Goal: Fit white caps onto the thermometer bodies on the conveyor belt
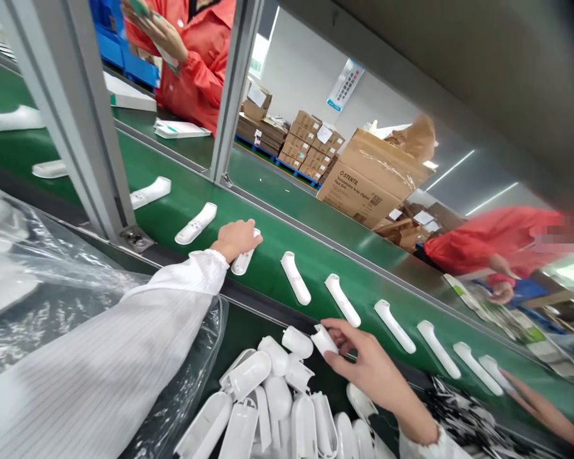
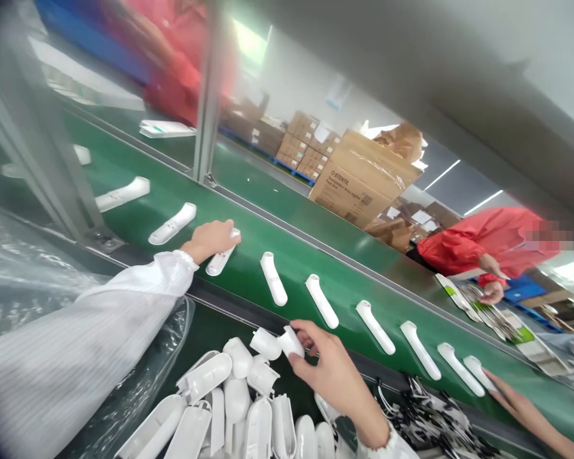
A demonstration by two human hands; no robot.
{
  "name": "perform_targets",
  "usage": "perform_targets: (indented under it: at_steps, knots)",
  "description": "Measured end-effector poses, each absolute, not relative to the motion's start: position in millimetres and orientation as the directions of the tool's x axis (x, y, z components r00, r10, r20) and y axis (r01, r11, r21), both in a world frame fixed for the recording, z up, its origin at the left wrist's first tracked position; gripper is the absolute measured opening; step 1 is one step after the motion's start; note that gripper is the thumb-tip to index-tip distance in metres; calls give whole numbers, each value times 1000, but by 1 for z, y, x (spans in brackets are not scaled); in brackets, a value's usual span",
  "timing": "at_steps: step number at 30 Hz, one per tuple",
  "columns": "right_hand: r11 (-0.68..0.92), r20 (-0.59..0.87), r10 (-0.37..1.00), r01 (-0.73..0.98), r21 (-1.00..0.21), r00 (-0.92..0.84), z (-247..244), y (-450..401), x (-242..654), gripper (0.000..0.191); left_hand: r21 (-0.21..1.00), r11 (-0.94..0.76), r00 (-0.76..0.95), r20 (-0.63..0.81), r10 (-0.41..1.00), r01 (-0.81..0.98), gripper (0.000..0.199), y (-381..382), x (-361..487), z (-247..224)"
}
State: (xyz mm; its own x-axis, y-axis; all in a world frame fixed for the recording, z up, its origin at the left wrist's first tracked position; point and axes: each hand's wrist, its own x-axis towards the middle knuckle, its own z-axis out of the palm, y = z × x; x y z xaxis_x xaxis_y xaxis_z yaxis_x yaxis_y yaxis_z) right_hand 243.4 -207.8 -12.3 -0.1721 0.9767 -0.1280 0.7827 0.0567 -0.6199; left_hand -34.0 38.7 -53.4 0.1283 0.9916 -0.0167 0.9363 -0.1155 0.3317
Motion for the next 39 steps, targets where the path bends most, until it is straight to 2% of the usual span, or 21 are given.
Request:
perform_targets:
  at_steps: [4, 8, 11, 13, 19, 23, 25, 27, 30, 32, 35, 39]
  knots:
    - [91, -55, 986, 783, -615, -158, -12, -161, 203, 38, 310, -52, 55, -1, 998, 949, 47, 34, -30, -54]
    - [237, 110, 971, 853, -464, -210, -30, -115, 144, 37, 286, -68, 60, 38, 998, 956, 47, 30, -27, -59]
    - [251, 101, 968, 921, -297, -232, -42, -100, 123, 34, 287, -103, 91, 56, 994, 952, 46, 27, -25, -61]
    - [244, 77, 970, 942, -231, -232, -47, -101, 123, 32, 292, -103, 92, 49, 995, 951, 46, 26, -23, -60]
    - [320, 52, 947, 929, -186, -316, -52, -114, 138, 34, 296, -96, 97, 10, 995, 950, 49, 26, -13, -61]
    - [293, 65, 956, 947, -133, -287, -52, -105, 140, 31, 272, -168, 173, 5, 985, 948, 49, 26, -4, -63]
    - [300, 69, 954, 938, -172, -293, -47, -101, 146, 30, 259, -205, 210, 9, 978, 944, 53, 24, -2, -59]
    - [324, 55, 945, 896, -304, -323, -38, -106, 161, 33, 269, -218, 210, 56, 976, 938, 63, 24, -5, -49]
    - [255, -13, 954, 830, -496, -301, -28, -134, 192, 33, 323, -169, 116, 178, 977, 931, 70, 28, -21, -33]
    - [174, -96, 959, 826, -536, -265, -26, -159, 211, 25, 353, -105, 32, 207, 978, 930, 66, 33, -36, -28]
    - [77, -200, 953, 818, -570, -229, -31, -187, 222, 16, 351, -29, -9, 106, 994, 936, 58, 41, -52, -35]
    - [10, -243, 950, 798, -603, -196, -36, -190, 220, 20, 335, -52, 61, -15, 998, 941, 39, 46, -55, -55]
